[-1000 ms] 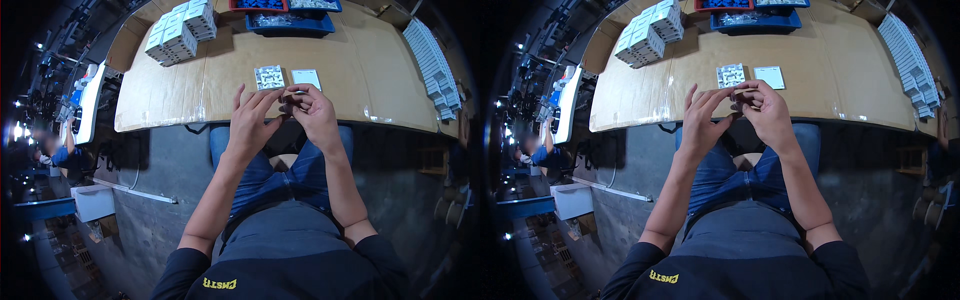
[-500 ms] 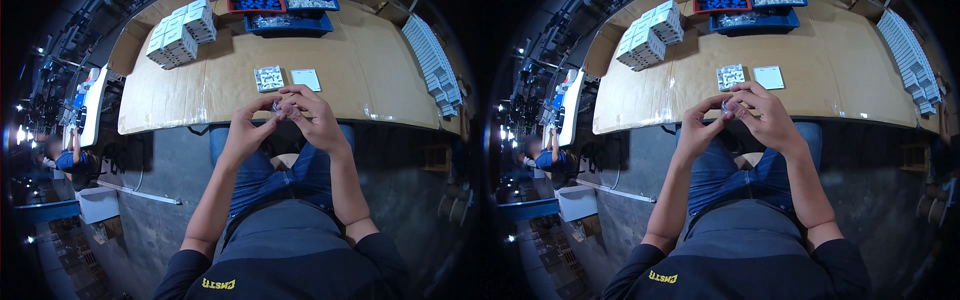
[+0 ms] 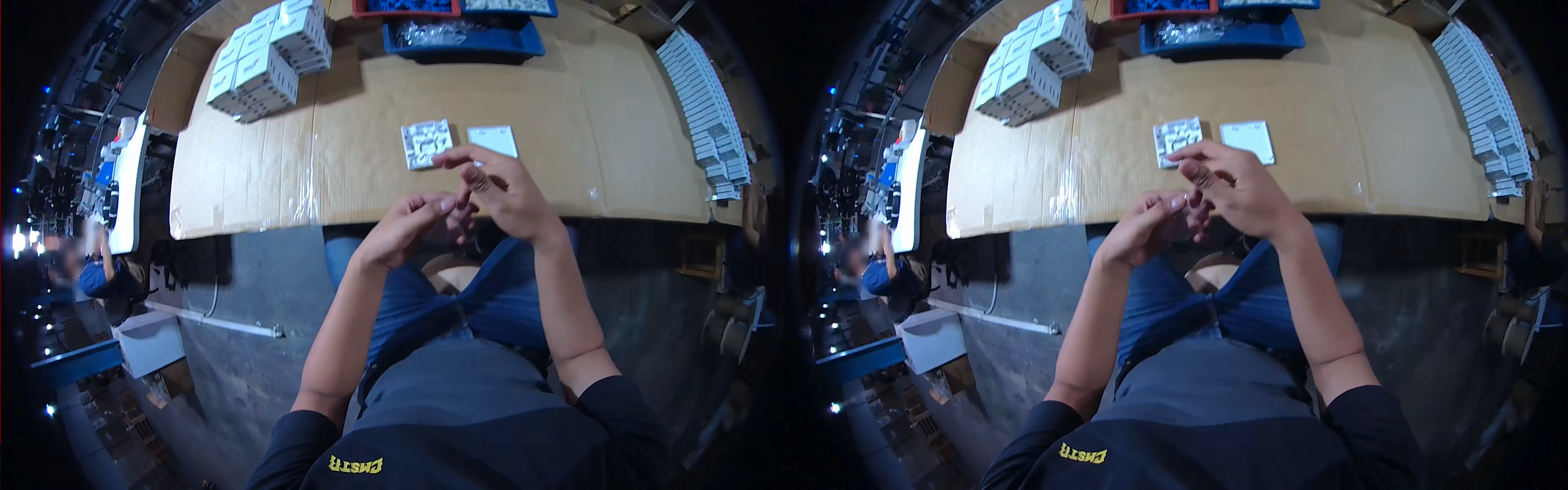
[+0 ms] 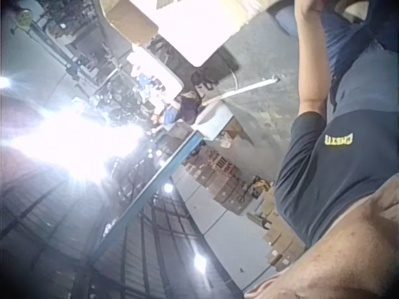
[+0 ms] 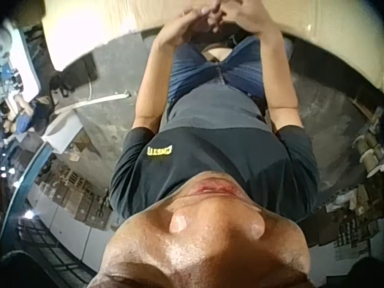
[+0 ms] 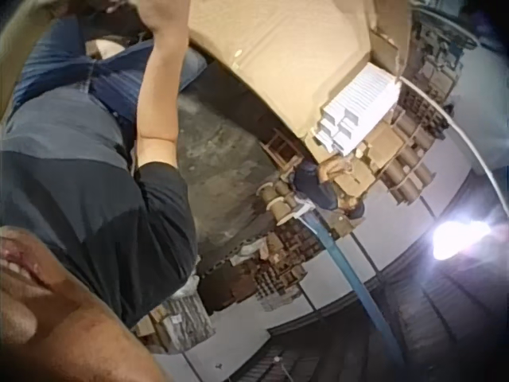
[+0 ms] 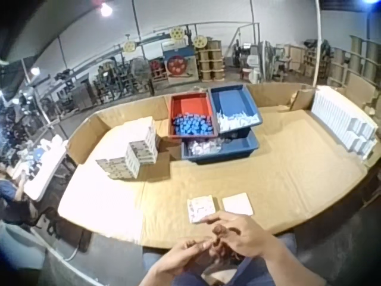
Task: The person picks up a white box from a stack, opens it, and removes a small plastic bag. They take a white component from the bag, then insert a blue connector and a white pin from separate bins into the component before placing it back in the box and closing the lid.
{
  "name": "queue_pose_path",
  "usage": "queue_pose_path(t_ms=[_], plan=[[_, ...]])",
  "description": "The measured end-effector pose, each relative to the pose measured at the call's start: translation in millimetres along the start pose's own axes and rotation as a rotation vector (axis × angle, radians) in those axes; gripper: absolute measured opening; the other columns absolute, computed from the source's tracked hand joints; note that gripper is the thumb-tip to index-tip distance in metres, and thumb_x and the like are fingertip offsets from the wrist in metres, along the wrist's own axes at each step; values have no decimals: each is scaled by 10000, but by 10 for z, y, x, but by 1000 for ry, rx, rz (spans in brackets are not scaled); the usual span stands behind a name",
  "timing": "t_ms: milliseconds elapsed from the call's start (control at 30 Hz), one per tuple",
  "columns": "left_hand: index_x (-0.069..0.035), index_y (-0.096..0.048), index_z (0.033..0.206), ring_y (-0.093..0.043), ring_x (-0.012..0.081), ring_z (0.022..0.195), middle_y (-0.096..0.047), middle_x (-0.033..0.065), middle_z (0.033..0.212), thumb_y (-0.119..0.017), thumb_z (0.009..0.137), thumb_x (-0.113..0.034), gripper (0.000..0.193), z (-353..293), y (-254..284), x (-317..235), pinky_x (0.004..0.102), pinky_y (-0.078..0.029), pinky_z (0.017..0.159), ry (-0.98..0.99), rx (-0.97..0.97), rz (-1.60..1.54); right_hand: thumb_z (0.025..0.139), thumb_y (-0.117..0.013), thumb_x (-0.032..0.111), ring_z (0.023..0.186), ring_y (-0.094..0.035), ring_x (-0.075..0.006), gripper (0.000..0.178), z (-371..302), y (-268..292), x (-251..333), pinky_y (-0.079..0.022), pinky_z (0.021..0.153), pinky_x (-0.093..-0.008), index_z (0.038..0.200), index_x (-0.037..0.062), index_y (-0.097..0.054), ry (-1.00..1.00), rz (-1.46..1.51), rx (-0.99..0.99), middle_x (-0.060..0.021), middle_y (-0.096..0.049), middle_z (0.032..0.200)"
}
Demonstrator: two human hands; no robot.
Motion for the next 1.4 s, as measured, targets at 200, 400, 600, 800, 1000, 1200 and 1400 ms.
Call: queue_pose_path(t_ms=[200,400,600,800,1000,1200,1400], plan=[[66,-660,1209,-713,200,881,-736,153,1055,-641,1009,-329,443,184,50,57,321,-583,777,7,42,-20,1048,-610,432,761,-640,-86,491,133,143,-111,-515,685,-264,1174,-35,-696,-120,-10,54,-50,-671,863],[82,-620,1298,-617,167,819,-689,119,1077,-586,1024,-398,554,305,277,225,332,-523,762,39,86,-233,1039,-662,280,834,-657,-107,331,523,1030,-241,-520,741,-294,1090,-41,-725,71,-259,-179,-68,-717,872],[58,-593,1322,-539,197,808,-624,97,1032,-588,991,-470,623,547,493,365,362,-466,787,17,77,-467,986,-678,135,845,-682,-140,175,1320,2306,-5,-539,802,-306,1068,-18,-706,52,-660,-395,-59,-748,895],[47,-633,1265,-558,221,855,-623,118,1043,-620,941,-497,633,705,526,454,386,-479,805,46,216,-430,943,-682,127,849,-723,-268,162,2478,3491,82,-563,791,-379,1081,54,-722,89,-1066,-597,-108,-751,955],[72,-670,1204,-664,331,1079,-658,192,1123,-689,891,-434,595,692,476,517,445,-528,991,132,207,-407,880,-673,122,983,-725,-350,209,3270,3720,-161,-567,845,-467,1073,111,-752,-68,-1345,-572,-127,-763,1020],[86,-668,1221,-662,296,1059,-661,177,1144,-691,894,-445,623,605,464,484,430,-500,1023,150,208,-416,836,-676,83,973,-713,-403,149,3619,3724,-161,-566,815,-514,974,61,-726,-44,-1574,-497,-203,-738,994],[98,-643,1255,-661,258,1034,-667,170,1129,-702,883,-449,665,473,597,526,408,-497,1008,122,172,-429,784,-732,62,964,-713,-416,127,3681,3804,-202,-572,844,-491,904,23,-721,-160,-1372,-508,-222,-738,959]])
Point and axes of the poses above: each hand's wrist, its own z-axis towards the middle knuckle, its own y-axis out of the back of the hand, x = y × z, the point moved 10 cm from there along z, towards the middle knuckle
